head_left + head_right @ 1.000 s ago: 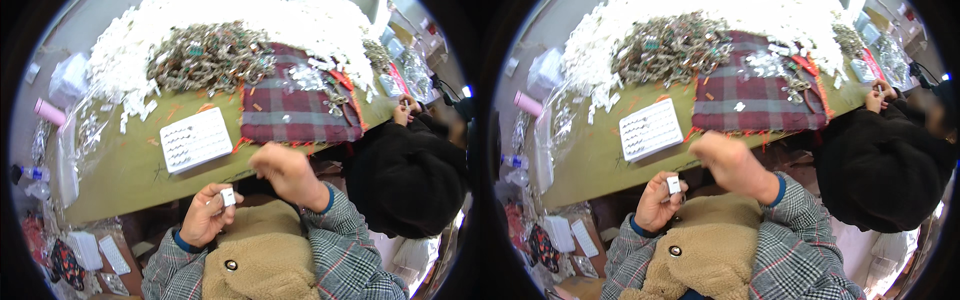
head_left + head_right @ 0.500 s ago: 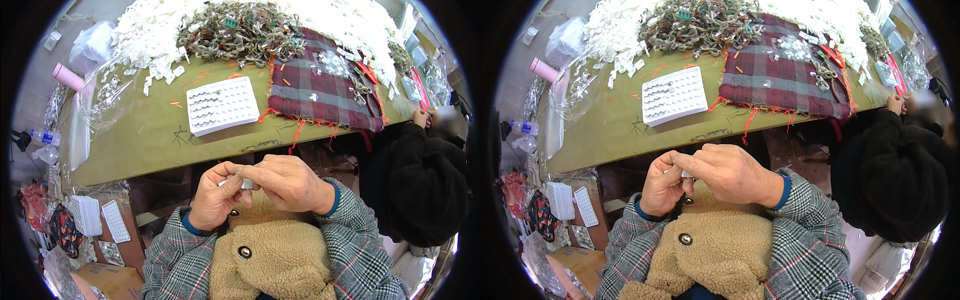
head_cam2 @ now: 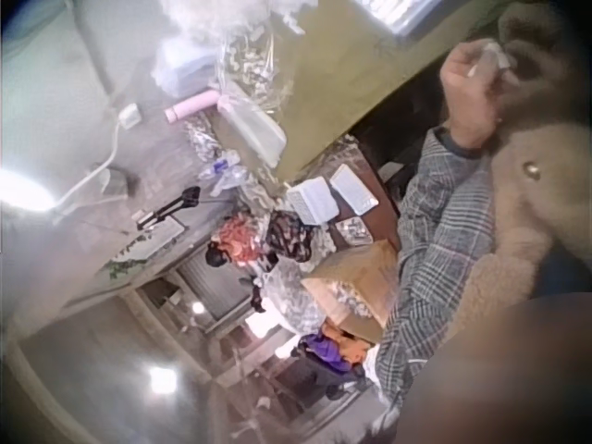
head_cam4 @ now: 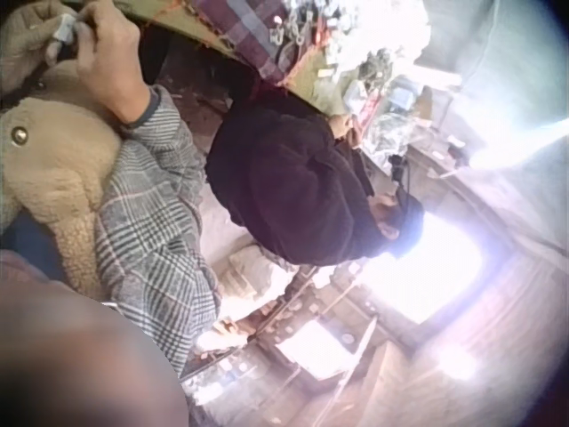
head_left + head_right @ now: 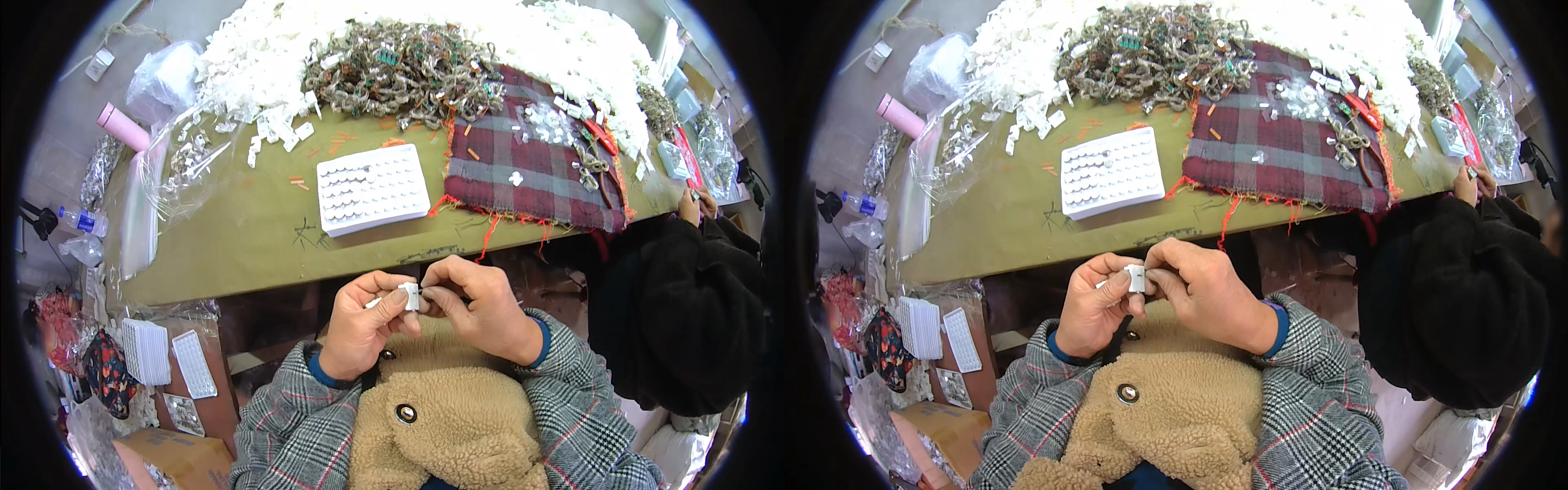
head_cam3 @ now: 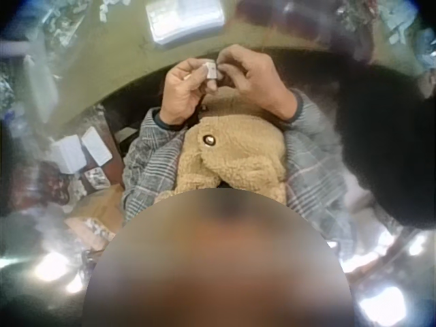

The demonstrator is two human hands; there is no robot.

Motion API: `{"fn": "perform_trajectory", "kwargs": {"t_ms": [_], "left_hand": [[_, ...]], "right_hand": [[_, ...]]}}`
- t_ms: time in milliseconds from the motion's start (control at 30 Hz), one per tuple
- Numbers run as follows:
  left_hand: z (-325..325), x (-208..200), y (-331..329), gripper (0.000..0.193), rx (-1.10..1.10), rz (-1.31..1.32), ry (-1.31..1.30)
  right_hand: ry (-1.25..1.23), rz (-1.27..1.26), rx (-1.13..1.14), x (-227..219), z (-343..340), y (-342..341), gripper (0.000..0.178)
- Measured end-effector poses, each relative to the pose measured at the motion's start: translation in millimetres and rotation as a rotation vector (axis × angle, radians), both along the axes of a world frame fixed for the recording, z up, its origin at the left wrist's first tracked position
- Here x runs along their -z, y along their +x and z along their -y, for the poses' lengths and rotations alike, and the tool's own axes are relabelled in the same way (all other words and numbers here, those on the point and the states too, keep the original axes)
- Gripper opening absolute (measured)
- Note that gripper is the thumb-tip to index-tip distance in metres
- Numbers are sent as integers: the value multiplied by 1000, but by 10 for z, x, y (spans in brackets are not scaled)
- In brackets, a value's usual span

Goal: The person repeatedly picks small white plastic housings and metal pins from a table, inserts the pins into the housings, and places the assembled units into a white tray. The person handles items one at a time and continues the same cycle throughout the clip.

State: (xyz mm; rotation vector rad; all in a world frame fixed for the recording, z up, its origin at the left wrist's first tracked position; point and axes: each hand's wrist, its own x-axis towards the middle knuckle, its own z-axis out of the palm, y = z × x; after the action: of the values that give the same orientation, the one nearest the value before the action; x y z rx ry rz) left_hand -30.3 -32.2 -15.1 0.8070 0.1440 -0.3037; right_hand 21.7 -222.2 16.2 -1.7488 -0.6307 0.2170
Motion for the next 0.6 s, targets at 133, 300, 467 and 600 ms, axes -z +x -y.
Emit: {"fn": "perform_trajectory", "kwargs": {"t_ms": [133, 300, 467, 600], "left_hand": [[-13, 6, 18, 20, 11, -19, -4], [-68, -3, 29, 19, -18, -16, 61], [-301, -70, 75, 37, 164, 56, -277], [-393, -95, 141, 32, 162, 29, -447]], "right_hand": [[-67, 90, -17, 5, -20, 8, 10], [-105, 144, -16, -16, -197, 10, 12], [-97, -52, -131, -373, -68, 420, 19], [-314, 471, 6, -542, -210, 1229, 10]]}}
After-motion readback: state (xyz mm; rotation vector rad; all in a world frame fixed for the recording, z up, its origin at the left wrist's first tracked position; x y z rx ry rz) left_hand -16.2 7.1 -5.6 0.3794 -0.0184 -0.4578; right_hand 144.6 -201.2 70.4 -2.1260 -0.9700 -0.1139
